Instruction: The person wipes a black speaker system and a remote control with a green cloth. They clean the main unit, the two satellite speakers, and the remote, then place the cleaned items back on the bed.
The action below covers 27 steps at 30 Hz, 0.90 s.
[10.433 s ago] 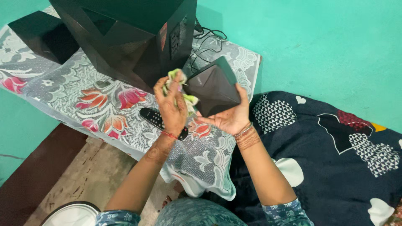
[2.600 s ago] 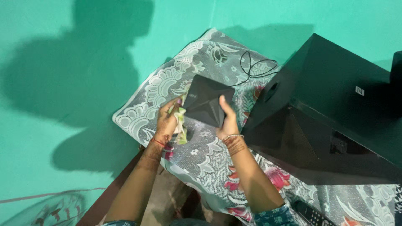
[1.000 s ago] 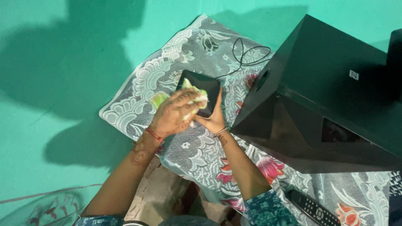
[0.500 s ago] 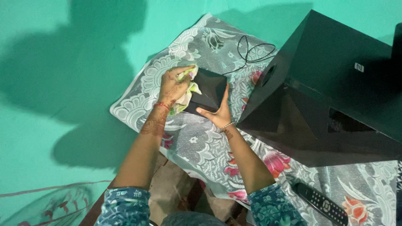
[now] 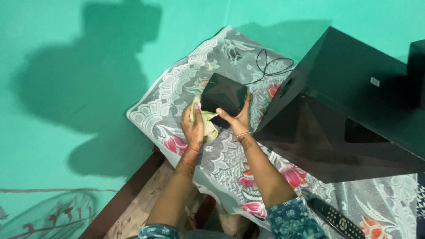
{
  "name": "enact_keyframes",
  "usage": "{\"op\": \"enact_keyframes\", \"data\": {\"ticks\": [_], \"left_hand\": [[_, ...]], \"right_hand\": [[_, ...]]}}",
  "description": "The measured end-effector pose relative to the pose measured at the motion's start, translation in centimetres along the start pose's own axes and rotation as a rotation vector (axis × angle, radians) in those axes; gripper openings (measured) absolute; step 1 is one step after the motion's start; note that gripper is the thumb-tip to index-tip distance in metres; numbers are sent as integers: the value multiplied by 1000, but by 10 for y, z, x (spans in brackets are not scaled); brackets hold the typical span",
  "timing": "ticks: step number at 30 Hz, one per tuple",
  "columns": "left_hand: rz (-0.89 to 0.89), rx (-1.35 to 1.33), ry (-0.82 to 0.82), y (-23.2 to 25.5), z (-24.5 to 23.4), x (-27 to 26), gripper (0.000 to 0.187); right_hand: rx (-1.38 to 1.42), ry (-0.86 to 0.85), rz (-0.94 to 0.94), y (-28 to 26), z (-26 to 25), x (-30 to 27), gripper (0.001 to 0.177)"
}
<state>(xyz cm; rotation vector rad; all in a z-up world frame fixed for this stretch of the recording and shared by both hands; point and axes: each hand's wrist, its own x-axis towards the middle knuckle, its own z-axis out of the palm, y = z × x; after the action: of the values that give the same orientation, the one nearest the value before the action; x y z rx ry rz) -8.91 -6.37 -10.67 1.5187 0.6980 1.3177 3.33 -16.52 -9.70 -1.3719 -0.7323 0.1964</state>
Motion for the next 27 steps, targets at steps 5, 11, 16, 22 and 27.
{"op": "enact_keyframes", "data": {"ticks": [5,11,16,22,27], "left_hand": [[-45,-91,138,16,11,-3,37],[-212,-418,31,74,18,-5,47],[327,-32,44,123,10,-15,47],[-23,-361,109,83,13,30,52],[90,391,-37,-2,2,42,59]], "right_hand": [[221,40,88,-52,11,-13,130],[993,170,373,-95,27,1,70],[1013,47,427,-124,22,-3,55],[910,20,373,-158,25,-20,56],[788,30,104,-189,37,-24,73]]}}
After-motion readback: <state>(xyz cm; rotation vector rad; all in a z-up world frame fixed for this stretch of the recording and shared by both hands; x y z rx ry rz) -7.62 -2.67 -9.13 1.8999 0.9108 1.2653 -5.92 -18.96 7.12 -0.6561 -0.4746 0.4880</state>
